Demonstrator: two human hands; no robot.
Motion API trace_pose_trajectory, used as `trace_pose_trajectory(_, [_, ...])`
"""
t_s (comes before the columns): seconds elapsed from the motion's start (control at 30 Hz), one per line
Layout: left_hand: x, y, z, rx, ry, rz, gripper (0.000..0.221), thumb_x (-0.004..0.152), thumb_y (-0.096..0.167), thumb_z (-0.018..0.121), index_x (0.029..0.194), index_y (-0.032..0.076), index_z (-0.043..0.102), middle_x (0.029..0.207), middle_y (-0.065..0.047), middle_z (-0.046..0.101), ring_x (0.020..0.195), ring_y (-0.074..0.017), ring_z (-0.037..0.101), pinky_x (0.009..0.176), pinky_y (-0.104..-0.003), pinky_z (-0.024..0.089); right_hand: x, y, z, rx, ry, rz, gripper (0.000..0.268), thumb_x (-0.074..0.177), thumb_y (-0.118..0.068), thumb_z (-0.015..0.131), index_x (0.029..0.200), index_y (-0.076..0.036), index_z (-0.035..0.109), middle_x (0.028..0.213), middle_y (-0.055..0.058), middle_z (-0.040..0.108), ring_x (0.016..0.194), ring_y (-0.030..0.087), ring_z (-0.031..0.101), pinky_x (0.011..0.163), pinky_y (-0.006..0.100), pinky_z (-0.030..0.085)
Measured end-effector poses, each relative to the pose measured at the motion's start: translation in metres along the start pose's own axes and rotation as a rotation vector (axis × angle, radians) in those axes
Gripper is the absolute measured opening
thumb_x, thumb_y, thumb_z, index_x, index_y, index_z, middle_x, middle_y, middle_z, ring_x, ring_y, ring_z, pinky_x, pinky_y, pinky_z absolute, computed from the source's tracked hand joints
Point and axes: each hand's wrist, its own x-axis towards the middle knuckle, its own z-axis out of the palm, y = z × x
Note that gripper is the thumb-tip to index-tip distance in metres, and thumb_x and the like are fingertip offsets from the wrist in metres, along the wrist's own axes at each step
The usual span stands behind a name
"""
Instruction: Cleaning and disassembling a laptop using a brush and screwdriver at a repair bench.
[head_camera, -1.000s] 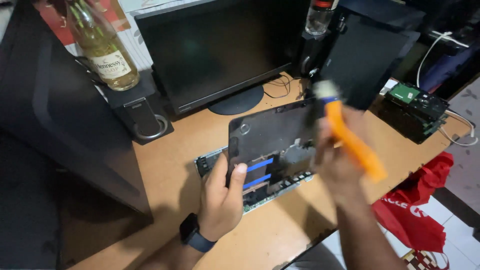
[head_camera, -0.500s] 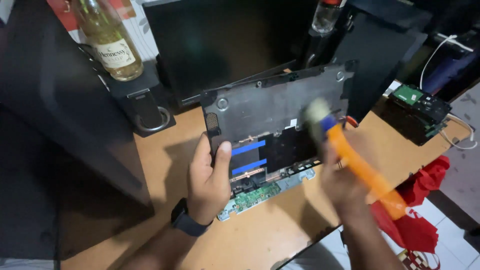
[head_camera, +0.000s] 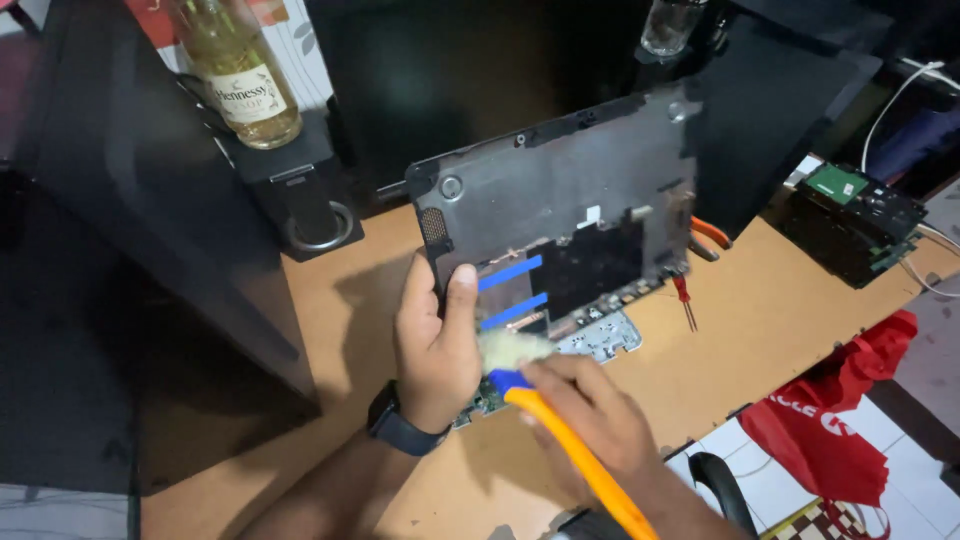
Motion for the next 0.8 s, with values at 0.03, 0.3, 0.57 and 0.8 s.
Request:
trace_pose_trajectory(0.03, [-0.001,0.001,0.000,-0.033,-0.002,-0.007,0.027,0.106,0.027,0.048,0.116,0.006,0.062,0.102,-0.004,0.071,0.094,-0.0140,0.065,0.087,-0.029,0.054,-0.003,0.003,-0.002,-0.268,-0.065,-0.618,0.030,0.098,-0.021,0.059,0.115,0.000,0.073,0.106,0.014,0.073,0.086,0.023,0.074,0.079,0.031,0.058])
trace_pose_trajectory(0.3, [0.002,-0.005,-0.013,-0.034,-0.033,0.005,0.023,0.107,0.028,0.047,0.102,0.008,0.058,0.086,0.001,0.058,0.082,-0.0112,0.055,0.080,-0.028,0.048,0.080,0.041,-0.095,-0.575,0.384,-1.098,0.088,0.097,-0.073,0.012,0.105,-0.010,0.072,0.089,0.002,0.070,0.073,0.021,0.065,0.055,0.033,0.042])
trace_pose_trajectory(0.57, [0.012,-0.020,-0.011,-0.086,-0.010,-0.012,0.021,0.107,0.024,0.048,0.110,0.007,0.061,0.098,-0.002,0.062,0.092,-0.0117,0.056,0.088,-0.030,0.049,0.058,0.029,-0.128,-0.899,0.706,-1.142,0.011,0.113,-0.002,0.059,0.106,0.006,0.060,0.097,0.023,0.061,0.076,0.037,0.057,0.062,0.049,0.043])
trace_pose_trajectory(0.8, [0.009,-0.016,-0.012,-0.060,-0.030,0.014,0.028,0.106,0.024,0.048,0.120,0.004,0.061,0.113,-0.007,0.070,0.107,-0.0166,0.066,0.098,-0.031,0.053,0.052,0.023,-0.076,-0.985,0.268,-0.862,0.029,0.095,-0.028,0.056,0.117,-0.022,0.074,0.113,0.006,0.071,0.101,0.027,0.068,0.071,0.043,0.058])
